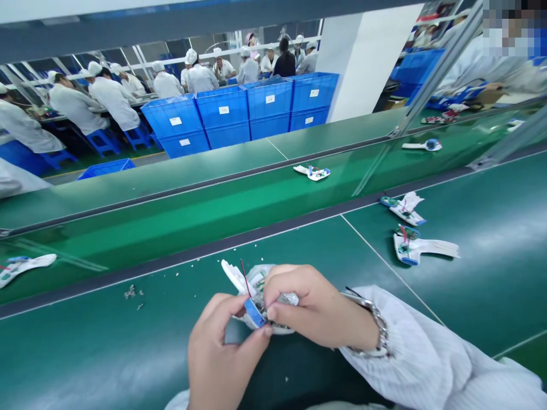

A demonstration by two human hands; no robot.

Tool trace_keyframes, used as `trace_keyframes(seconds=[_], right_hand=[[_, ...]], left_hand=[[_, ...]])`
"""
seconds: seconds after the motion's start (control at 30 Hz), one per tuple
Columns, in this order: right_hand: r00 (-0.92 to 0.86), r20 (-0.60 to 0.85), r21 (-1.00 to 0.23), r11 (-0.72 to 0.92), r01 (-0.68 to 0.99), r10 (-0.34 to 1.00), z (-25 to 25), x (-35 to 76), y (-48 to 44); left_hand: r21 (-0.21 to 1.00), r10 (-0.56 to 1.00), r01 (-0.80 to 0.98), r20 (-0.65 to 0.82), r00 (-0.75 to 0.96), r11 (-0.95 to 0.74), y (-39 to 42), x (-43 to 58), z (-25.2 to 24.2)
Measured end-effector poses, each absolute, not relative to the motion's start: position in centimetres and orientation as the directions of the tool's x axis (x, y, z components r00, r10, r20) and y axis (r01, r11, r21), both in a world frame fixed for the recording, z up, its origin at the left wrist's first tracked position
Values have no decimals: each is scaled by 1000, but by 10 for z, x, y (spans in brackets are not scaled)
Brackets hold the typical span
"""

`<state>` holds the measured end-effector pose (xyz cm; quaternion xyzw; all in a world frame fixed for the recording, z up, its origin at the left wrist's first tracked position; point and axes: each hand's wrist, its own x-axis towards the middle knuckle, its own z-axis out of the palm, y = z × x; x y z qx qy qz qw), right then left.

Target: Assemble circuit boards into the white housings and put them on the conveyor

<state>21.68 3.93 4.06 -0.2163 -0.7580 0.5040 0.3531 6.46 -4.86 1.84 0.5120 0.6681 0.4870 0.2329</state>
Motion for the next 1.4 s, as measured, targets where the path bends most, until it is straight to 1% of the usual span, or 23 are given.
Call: trace_keyframes(seconds=[0.03,0.07,0.13,0.2,0.23,0.27,0.37,0.43,0.63,0.77,0.87,0.93,1.1,1.17,1.2,1.27,1.3,1.37,1.4], right_hand=[[-639,340,-900,436,-7,690,40,220,42],[-621,340,-886,463,42,707,40,223,46],[-573,292,-855,477,202,766,38,230,52],[-534,238,-822,461,335,812,35,236,53],[-533,225,-817,455,353,816,33,236,51],[-551,224,-824,458,333,804,33,236,47],[-619,256,-878,446,172,743,34,225,30],[-604,255,-912,395,108,755,34,216,19],[-478,144,-980,191,51,866,22,200,12],[-441,127,-987,157,31,888,19,199,13],[-437,117,-983,166,77,892,23,202,14],[-435,122,-975,189,115,892,27,204,16],[-486,124,-961,227,159,865,37,210,22],[-467,149,-944,266,196,872,39,211,24],[-437,179,-925,302,229,881,39,211,25],[-380,259,-875,382,297,888,40,209,24],[-362,297,-853,416,316,884,41,208,23],[-353,367,-830,475,294,860,43,206,22],[-362,397,-828,499,256,844,44,206,21]], left_hand=[[915,910,402,137,-392,36,-49,61,17],[948,902,310,70,-427,72,-50,57,13],[988,863,100,-55,-502,121,-50,50,5],[993,823,-37,-113,-557,111,-49,47,-3],[993,812,-70,-118,-572,95,-48,47,-6],[993,805,-91,-118,-581,80,-48,48,-8],[984,796,-169,-139,-589,47,-46,54,-7],[977,792,-211,-151,-592,28,-46,59,-3],[962,763,-271,-154,-628,-29,-49,67,3],[958,781,-285,-170,-600,-11,-50,69,3],[958,792,-286,-184,-583,12,-50,69,3],[966,796,-257,-177,-579,28,-50,68,3],[993,784,-86,-121,-609,86,-54,66,6],[992,772,65,-39,-634,104,-55,70,11],[978,774,179,33,-632,104,-55,73,14],[909,797,410,191,-573,77,-54,78,21],[870,824,490,244,-512,47,-53,81,24],[830,885,558,277,-374,-24,-51,84,29],[840,910,540,262,-321,-51,-50,84,31]])
